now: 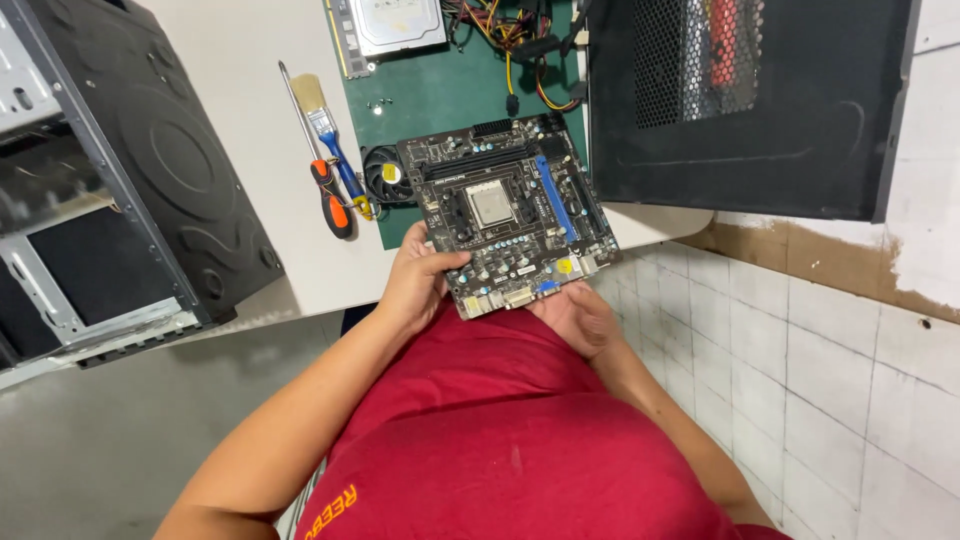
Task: Removing a motherboard from a desktop computer case using a screwdriver
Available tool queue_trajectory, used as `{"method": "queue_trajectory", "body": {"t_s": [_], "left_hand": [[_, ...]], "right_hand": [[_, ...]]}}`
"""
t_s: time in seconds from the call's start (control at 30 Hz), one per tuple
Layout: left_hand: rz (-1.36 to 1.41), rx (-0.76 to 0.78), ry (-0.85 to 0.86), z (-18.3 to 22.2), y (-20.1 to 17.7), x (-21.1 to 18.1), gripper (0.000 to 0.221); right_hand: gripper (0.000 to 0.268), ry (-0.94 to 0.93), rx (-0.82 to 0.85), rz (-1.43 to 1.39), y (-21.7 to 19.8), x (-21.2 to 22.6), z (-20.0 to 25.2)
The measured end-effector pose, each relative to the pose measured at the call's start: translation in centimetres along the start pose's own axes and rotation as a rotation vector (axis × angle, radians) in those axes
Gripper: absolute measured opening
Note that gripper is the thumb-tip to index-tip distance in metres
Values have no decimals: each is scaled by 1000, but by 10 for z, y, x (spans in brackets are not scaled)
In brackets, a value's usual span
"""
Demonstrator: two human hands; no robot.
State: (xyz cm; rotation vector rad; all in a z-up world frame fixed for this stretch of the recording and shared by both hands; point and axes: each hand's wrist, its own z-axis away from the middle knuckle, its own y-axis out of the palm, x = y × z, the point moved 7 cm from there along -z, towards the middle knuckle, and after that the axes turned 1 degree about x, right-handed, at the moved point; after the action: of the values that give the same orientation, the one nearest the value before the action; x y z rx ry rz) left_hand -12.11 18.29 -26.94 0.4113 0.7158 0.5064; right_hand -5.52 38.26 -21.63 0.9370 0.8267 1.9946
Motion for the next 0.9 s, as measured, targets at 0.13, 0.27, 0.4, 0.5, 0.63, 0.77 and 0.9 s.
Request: {"method": "queue_trajectory", "body": {"t_s": [0.13, 0.27, 0.4, 0.5, 0.63, 0.77, 0.9], "left_hand": [[1, 14, -20, 3, 18, -2, 58], [-7, 30, -38, -11, 6, 12, 56], [-16, 39, -80, 8, 23, 6, 57], [-79, 63, -109, 9, 26, -1, 59], [-473, 125, -257, 6, 18, -19, 55], [-1067, 181, -195, -13, -8, -82, 83], [-1896, 27, 314, -21, 11, -141, 85]], "right_hand": [[42, 0, -113, -37, 0, 2, -1], [43, 37, -205, -141, -12, -11, -9], [31, 36, -333, -62, -6, -14, -3], [27, 23, -403, -50, -6, -17, -7], [29, -1, -455, -54, -30, -25, -16], [23, -78, -479, 17, -51, -30, -13], [14, -173, -457, 73, -79, -29, -9]]}}
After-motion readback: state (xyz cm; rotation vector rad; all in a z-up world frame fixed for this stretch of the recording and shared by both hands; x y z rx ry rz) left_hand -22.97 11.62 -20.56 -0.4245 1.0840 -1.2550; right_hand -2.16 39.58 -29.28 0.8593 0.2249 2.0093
